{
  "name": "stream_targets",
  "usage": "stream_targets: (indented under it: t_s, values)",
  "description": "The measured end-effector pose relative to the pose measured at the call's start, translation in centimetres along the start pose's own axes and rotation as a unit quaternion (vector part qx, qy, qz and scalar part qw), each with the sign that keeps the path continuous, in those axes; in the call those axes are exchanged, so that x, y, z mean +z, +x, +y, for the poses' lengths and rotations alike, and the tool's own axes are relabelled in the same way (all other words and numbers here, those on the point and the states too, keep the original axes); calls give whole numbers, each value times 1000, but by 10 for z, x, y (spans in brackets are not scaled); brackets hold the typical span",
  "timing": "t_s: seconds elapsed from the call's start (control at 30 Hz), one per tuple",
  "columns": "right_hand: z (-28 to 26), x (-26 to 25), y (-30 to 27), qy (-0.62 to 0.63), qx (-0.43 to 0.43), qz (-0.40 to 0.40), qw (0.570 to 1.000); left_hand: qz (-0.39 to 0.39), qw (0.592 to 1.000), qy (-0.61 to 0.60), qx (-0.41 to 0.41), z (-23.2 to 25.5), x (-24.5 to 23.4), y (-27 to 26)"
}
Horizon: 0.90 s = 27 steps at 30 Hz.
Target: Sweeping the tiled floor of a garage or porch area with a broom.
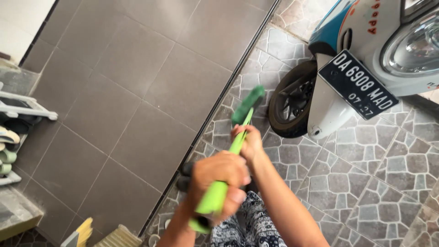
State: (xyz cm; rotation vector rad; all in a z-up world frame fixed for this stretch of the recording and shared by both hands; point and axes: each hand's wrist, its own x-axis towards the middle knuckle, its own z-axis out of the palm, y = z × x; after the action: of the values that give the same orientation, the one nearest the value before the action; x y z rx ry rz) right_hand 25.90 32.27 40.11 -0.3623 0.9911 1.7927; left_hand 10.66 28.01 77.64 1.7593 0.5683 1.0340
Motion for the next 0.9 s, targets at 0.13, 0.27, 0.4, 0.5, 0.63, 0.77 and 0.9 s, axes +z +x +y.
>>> stream_targets:
  t_s: [0.13,0.27,0.4,0.5,0.63,0.77,0.9]
  values:
    - [-60,77,1,-7,37,-163,986,-20,1000,14,-6,-40,28,30]
    - [-149,111,50,-61,-82,-79,992,-6,994,107,-5,-122,57,46]
    - [-258,77,103,-312,-204,39,927,-41,996,66,-52,-173,85,46]
    - [-315,40,137,-151,-169,-120,967,-29,996,50,-63,-172,95,57]
    - [-267,90,93,-87,-178,-141,970,-9,996,68,-60,-187,99,71]
    - [-230,122,62,-190,-267,-20,944,57,991,82,-91,-211,114,66]
    - [-253,70,108,-237,-229,48,943,57,987,64,-136,-215,111,50]
